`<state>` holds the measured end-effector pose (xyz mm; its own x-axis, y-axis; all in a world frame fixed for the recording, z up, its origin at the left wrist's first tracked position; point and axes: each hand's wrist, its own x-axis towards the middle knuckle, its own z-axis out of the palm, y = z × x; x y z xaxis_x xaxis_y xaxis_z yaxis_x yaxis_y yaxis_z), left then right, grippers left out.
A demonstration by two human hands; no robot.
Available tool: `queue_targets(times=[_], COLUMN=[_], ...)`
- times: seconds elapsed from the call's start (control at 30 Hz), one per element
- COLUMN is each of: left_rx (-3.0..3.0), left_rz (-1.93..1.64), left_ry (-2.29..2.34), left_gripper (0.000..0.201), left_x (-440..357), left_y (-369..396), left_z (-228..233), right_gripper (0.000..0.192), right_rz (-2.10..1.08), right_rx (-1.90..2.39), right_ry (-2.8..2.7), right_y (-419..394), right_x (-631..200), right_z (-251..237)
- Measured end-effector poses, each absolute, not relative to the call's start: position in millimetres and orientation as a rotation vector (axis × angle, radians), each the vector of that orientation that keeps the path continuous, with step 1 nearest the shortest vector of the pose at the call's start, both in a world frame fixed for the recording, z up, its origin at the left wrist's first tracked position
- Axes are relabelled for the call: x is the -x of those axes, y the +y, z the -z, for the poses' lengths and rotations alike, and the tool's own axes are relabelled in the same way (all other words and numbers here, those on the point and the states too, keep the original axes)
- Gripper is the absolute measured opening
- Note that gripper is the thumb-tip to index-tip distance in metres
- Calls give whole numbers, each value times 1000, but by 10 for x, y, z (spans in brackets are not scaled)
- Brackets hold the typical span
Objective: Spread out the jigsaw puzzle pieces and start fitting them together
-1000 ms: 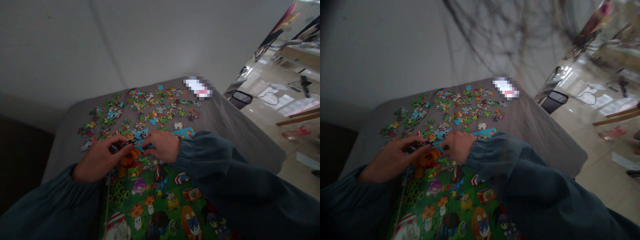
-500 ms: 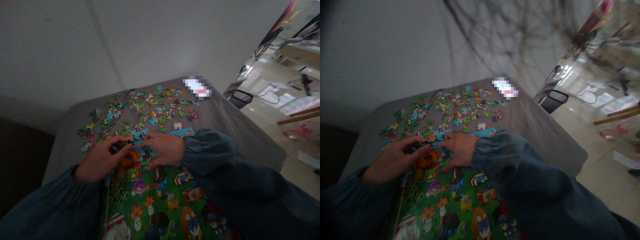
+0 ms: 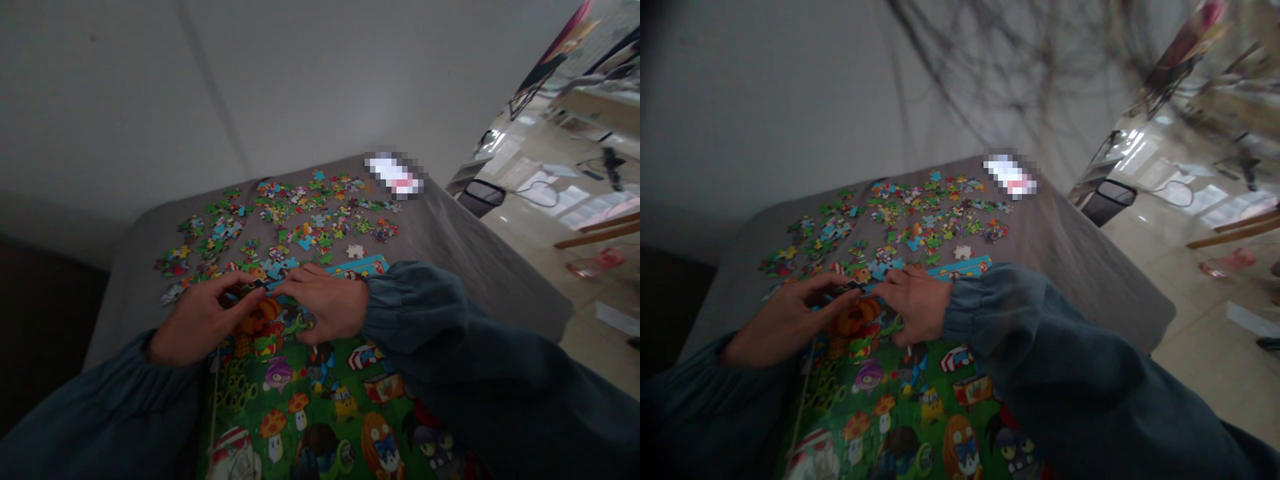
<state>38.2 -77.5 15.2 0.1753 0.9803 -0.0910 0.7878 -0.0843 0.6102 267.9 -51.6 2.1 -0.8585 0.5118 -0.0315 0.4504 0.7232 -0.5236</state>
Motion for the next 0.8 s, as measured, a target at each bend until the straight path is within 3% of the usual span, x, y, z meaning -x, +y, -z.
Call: queue_targets(times=[0.33, 0.8], left_rx=[-1635, -1110], left_rz=[-648, -863], left_ry=[1632, 1352], left_gripper=[49, 60], left_x=[-369, -535], left_y=[-772, -846], left_z=[-195, -50], right_gripper=[82, 80], right_rz=[-1069, -874], right_rx=[660, 651], right_ry=[-2601, -2340], right_y=[-475, -427], right_x=[-2718, -2755], right_z=[26, -132])
